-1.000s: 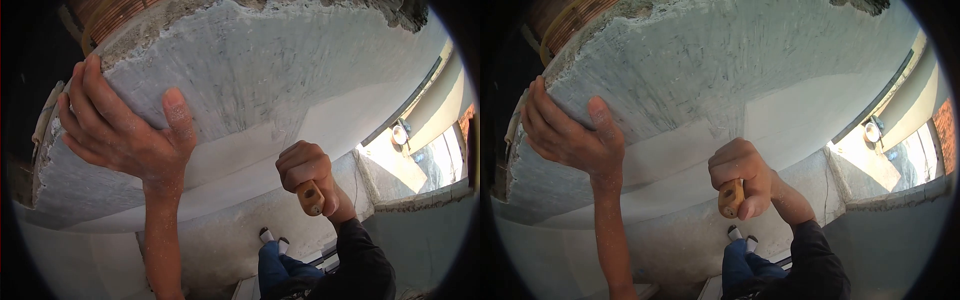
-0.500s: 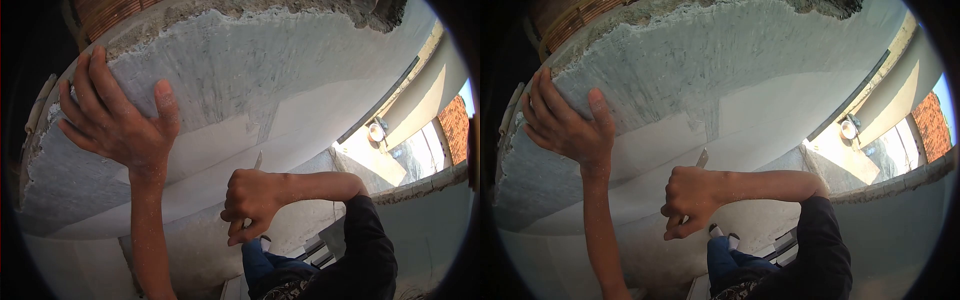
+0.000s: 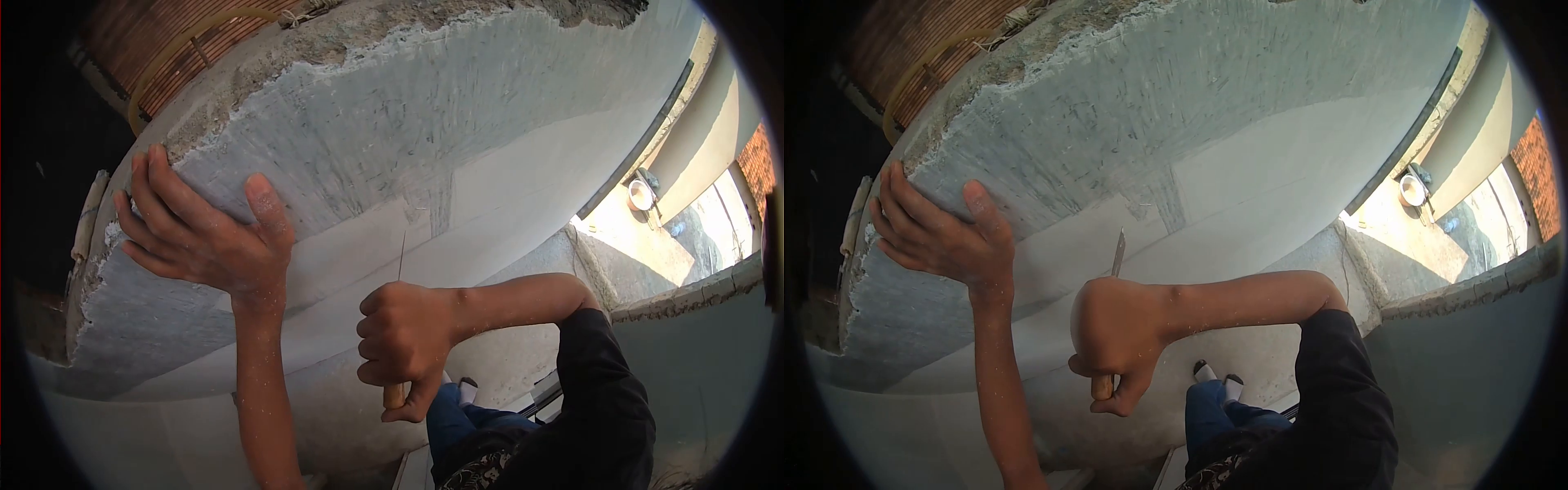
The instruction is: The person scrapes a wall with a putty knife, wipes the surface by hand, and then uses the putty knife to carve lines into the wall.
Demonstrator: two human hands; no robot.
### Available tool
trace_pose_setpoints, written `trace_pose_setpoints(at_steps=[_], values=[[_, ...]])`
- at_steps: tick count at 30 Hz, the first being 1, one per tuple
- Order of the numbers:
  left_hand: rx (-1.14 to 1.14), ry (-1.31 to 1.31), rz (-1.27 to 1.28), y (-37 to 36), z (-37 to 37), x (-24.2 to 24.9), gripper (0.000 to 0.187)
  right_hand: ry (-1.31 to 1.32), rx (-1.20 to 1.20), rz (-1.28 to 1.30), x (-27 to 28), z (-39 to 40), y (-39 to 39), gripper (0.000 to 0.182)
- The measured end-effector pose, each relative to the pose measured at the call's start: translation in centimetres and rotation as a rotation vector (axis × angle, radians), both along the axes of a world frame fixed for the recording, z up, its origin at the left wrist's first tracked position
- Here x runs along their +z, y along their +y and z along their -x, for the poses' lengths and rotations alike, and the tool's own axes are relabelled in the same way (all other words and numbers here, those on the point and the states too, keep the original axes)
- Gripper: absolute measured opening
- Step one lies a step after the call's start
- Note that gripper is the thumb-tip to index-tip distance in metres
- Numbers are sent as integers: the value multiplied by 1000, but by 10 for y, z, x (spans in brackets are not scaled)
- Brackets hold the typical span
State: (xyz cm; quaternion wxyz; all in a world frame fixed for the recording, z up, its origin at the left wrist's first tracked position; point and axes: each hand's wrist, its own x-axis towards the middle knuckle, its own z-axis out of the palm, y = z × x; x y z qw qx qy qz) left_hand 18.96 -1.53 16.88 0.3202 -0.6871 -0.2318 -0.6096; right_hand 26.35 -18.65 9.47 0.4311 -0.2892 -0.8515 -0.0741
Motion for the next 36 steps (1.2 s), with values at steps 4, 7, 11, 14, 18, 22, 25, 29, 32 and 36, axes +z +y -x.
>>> trace_pose_setpoints(at_steps=[4,7,11,14,18,22,25,29,32,36], values=[[-3,8,27,-3,1,-2,78,64,-82,30,-14,-35,22,51],[-6,0,19,-1,0,1,78,106,77,-68,-2,-18,1,52],[2,23,37,-7,2,0,78,105,71,-75,-11,-23,7,54],[3,17,28,-5,2,-1,78,138,125,-73,-13,-15,3,54],[-12,22,30,-4,2,-2,77,99,50,-68,-15,-37,14,54],[1,19,22,-3,1,-1,78,132,125,-87,-12,-8,-3,52],[8,24,27,-2,4,-1,78,94,81,-63,-20,-28,11,52],[23,31,24,0,3,-1,78,69,64,-94,-21,-9,2,51],[11,27,26,-5,3,-1,77,84,84,-97,-18,-12,-1,52],[4,19,22,-4,1,-1,77,62,33,-57,-27,-16,6,53]])
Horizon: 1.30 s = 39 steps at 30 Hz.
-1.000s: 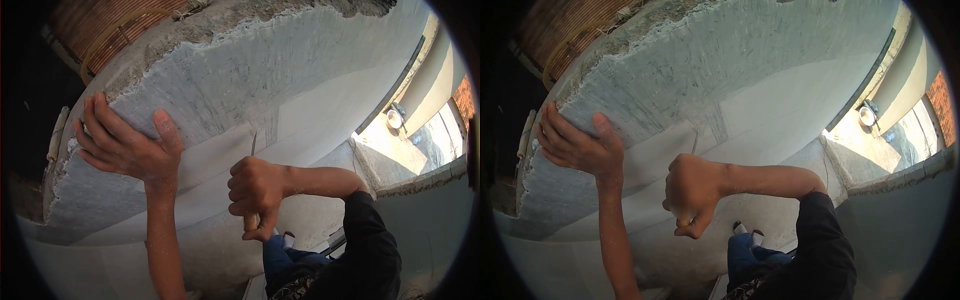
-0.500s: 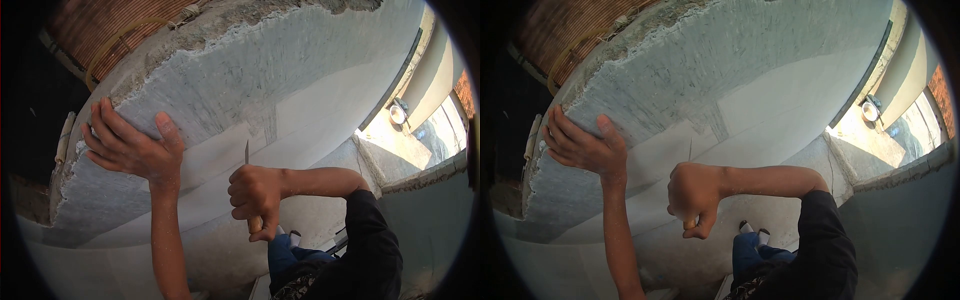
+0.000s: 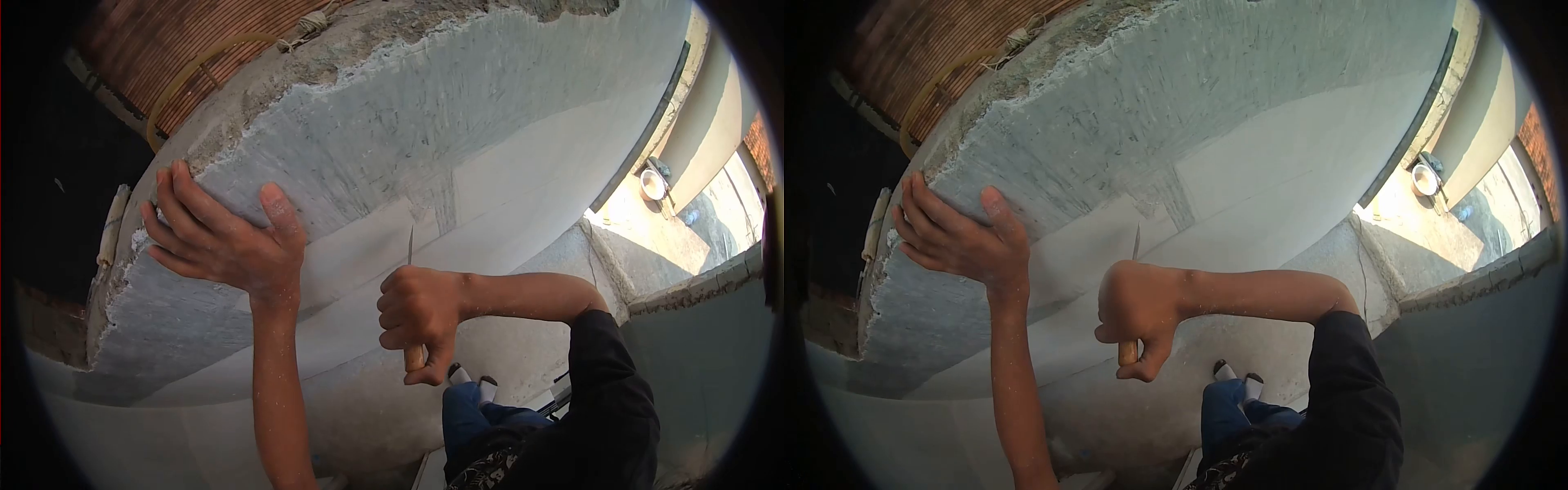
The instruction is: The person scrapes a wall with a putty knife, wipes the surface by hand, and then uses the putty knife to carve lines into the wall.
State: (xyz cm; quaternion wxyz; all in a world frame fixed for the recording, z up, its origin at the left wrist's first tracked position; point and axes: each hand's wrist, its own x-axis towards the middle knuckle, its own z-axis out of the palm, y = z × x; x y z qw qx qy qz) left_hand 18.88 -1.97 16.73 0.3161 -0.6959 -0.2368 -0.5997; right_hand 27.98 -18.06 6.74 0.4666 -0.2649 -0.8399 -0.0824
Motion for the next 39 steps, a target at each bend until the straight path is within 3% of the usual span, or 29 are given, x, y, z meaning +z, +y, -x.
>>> trace_pose_setpoints(at_steps=[3,6,7,10,14,17,22,25,29,33,37,39], values=[[10,-2,-2,4,3,1,77,43,77,-33,19,6,-12,51],[-4,3,3,2,1,-1,78,-32,-83,44,4,-13,7,52],[-2,0,-3,2,0,0,78,44,49,72,0,-4,5,52],[2,2,1,4,2,2,78,-27,80,11,19,14,-16,49],[0,13,6,3,3,0,78,-59,-160,86,-2,-23,8,50],[16,13,8,3,3,0,77,16,23,5,15,-3,-17,49],[10,12,16,-2,2,-2,77,8,-2,23,3,-19,-2,50],[18,16,18,1,3,1,77,26,69,-49,23,7,-21,50],[8,24,21,1,3,-1,78,0,-67,-17,-10,-18,7,51],[22,15,24,3,2,1,79,69,83,-86,18,12,-15,51],[9,25,35,-1,3,-1,79,123,-173,-11,-17,-30,15,53],[7,22,23,0,1,2,78,159,-50,-50,-8,-22,0,53]])
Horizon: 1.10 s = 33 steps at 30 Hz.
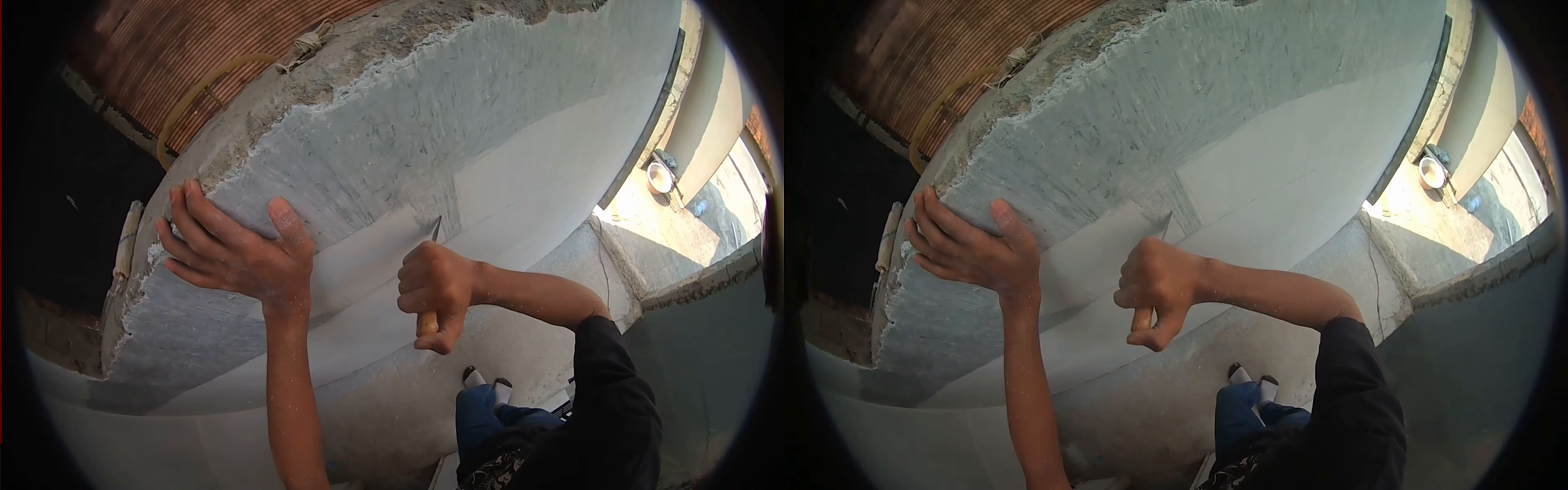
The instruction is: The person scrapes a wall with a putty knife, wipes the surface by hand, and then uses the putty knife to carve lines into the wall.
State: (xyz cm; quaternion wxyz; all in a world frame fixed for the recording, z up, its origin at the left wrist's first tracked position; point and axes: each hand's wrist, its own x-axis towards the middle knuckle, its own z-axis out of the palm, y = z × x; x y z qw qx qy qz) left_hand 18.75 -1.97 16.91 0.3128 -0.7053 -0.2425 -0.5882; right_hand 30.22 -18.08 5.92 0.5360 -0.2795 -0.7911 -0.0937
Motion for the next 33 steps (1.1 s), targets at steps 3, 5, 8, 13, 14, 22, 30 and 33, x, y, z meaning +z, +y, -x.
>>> trace_pose_setpoints(at_steps=[3,5,8,13,14,22,30,33], values=[[14,4,-3,1,3,-3,78,-34,124,-51,18,21,-20,52],[-3,0,-8,0,1,-2,78,-15,107,-69,16,19,-13,52],[25,4,-5,0,2,-3,78,-27,102,-11,6,9,-3,50],[10,6,-1,1,2,-3,78,-7,152,-76,19,28,-12,51],[5,3,-8,1,1,-3,78,-38,59,-22,2,9,4,51],[4,11,1,1,4,-4,79,-64,16,3,3,6,3,52],[6,12,-1,1,4,-5,79,-66,7,-2,5,11,2,53],[10,2,-4,1,0,-2,79,-33,85,20,4,24,2,52]])
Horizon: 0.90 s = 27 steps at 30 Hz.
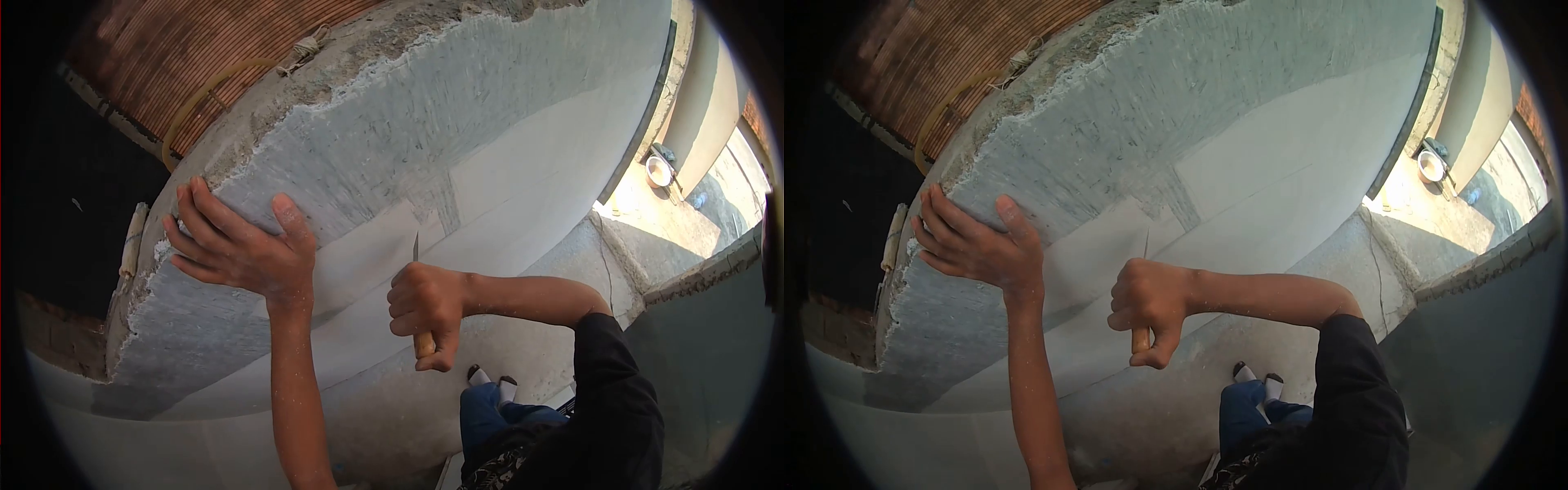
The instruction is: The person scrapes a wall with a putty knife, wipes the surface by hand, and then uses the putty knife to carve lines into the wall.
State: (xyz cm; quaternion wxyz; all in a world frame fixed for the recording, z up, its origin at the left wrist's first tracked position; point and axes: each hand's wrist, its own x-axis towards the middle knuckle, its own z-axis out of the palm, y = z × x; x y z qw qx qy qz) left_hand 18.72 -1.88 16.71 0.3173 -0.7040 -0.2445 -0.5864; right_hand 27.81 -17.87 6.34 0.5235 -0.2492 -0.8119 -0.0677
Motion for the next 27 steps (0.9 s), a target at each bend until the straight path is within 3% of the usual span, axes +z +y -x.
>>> trace_pose_setpoints(at_steps=[4,5,11,15,19,23,27], values=[[5,-2,20,0,3,1,79,-26,-18,-18,15,7,-15,48],[-9,-2,27,-1,2,0,79,-30,-117,-15,2,-10,-2,49],[11,2,19,-2,2,0,79,-11,-9,-81,20,12,-19,52],[-14,0,12,-3,2,-2,79,13,-355,136,-23,-38,14,52],[-4,-25,-5,2,1,2,79,-25,-44,-77,11,-4,-27,52],[-16,-16,-5,0,1,-1,79,6,-62,-23,7,-28,-2,53],[7,-10,0,0,2,0,79,-23,-18,-95,11,8,-17,52]])
